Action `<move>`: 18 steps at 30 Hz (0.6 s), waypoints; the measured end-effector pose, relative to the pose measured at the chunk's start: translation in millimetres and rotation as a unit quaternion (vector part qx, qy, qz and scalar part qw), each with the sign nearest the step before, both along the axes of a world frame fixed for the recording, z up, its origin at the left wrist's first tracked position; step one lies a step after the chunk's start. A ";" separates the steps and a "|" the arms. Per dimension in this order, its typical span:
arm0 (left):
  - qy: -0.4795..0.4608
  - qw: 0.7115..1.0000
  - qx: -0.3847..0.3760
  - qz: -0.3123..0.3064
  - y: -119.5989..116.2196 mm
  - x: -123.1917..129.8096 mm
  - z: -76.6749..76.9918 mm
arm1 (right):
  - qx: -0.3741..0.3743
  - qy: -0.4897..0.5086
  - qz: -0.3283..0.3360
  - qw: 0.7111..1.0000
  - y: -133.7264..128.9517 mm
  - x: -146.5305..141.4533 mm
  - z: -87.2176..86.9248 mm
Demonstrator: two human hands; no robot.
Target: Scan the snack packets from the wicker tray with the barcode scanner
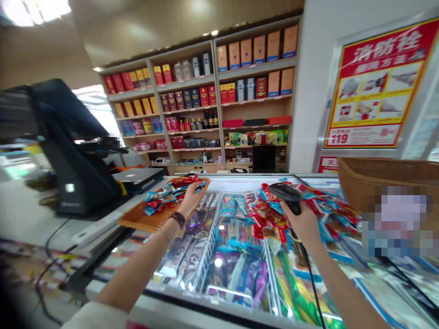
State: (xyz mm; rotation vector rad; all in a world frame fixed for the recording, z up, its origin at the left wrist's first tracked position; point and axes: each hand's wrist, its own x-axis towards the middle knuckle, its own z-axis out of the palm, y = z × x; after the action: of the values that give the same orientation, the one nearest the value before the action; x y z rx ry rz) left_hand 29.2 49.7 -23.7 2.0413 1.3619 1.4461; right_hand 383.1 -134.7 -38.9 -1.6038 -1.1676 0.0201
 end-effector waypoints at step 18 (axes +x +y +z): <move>0.438 0.846 -0.129 0.276 19.1 -199.1 -11.4 | -0.094 -0.050 0.200 0.974 41.7 -170.2 -18.7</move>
State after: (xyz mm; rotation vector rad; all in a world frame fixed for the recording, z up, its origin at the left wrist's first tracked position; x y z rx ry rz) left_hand -169.9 68.7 -35.1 2.3007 2.4885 0.3209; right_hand 212.9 -93.0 -57.6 -1.5193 -1.5932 0.3236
